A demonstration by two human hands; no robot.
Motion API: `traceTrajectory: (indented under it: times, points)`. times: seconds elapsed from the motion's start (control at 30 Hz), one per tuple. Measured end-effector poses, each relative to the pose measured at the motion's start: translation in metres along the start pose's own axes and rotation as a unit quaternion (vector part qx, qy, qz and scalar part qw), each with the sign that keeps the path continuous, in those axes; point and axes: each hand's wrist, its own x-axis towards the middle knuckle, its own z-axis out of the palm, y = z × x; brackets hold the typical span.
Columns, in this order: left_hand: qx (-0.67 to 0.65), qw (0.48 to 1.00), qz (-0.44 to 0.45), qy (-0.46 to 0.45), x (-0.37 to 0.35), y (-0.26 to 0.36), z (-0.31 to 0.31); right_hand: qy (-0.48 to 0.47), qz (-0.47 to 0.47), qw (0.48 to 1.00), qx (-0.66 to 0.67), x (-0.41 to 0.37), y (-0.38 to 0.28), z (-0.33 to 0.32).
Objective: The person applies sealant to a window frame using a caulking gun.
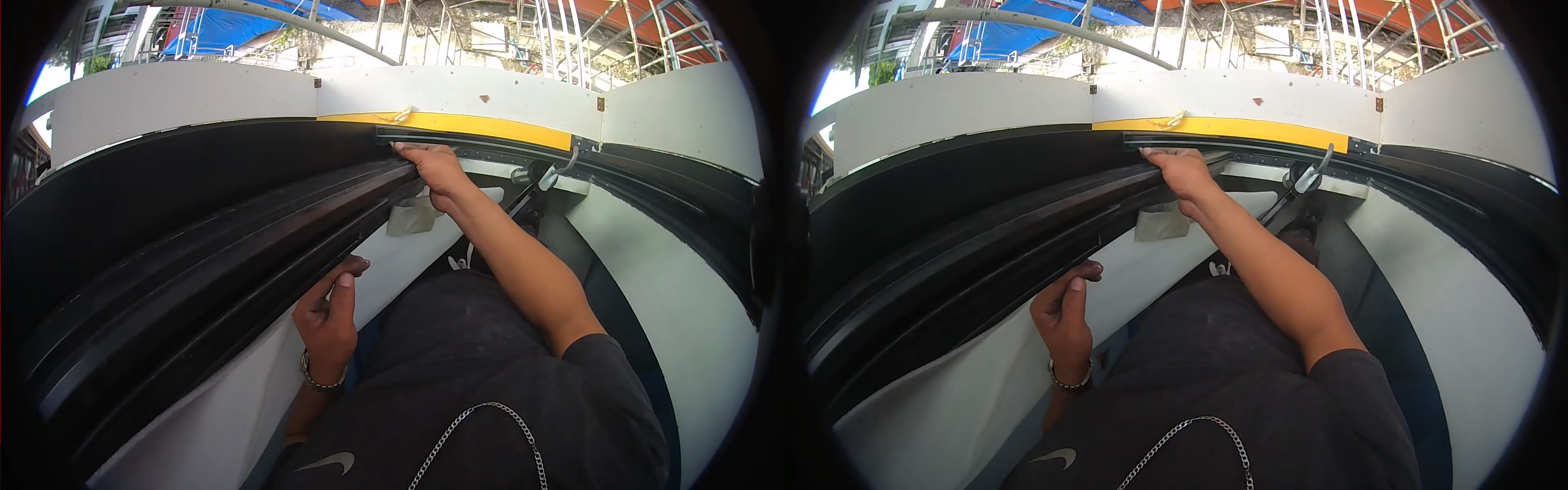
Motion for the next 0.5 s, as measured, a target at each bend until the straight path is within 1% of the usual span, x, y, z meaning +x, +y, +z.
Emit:
traceTrajectory:
  times: [0.03,0.1,0.2,0.23,0.33,0.4,0.47,0.5]
  points:
    - [-0.001,1.000,0.000,-0.001,0.001,-0.001,-0.001,0.000,-0.007,1.000,0.011,0.000,0.001,0.000]
    - [-0.001,1.000,0.030,-0.009,0.002,-0.004,-0.001,-0.004,-0.007,1.000,0.025,-0.003,-0.001,0.002]
    - [0.035,0.999,0.020,0.007,0.003,0.002,0.002,-0.004,-0.007,0.998,0.056,-0.005,0.001,0.007]
    - [0.036,0.999,0.019,0.007,0.003,0.003,0.002,0.002,-0.009,0.997,0.072,-0.005,0.002,0.008]
    - [0.037,0.999,0.007,0.009,0.003,0.005,0.003,0.008,-0.011,0.998,0.059,-0.004,0.003,0.007]
    - [0.032,0.999,-0.023,0.019,0.002,0.007,0.004,-0.002,-0.008,0.997,0.074,-0.005,0.003,0.006]
    - [0.034,0.999,-0.021,0.020,0.002,0.008,0.005,-0.013,-0.004,0.996,0.089,-0.007,0.002,0.006]
    - [0.036,0.999,-0.019,0.020,0.002,0.009,0.005,0.000,-0.019,0.996,0.087,-0.009,0.002,0.006]
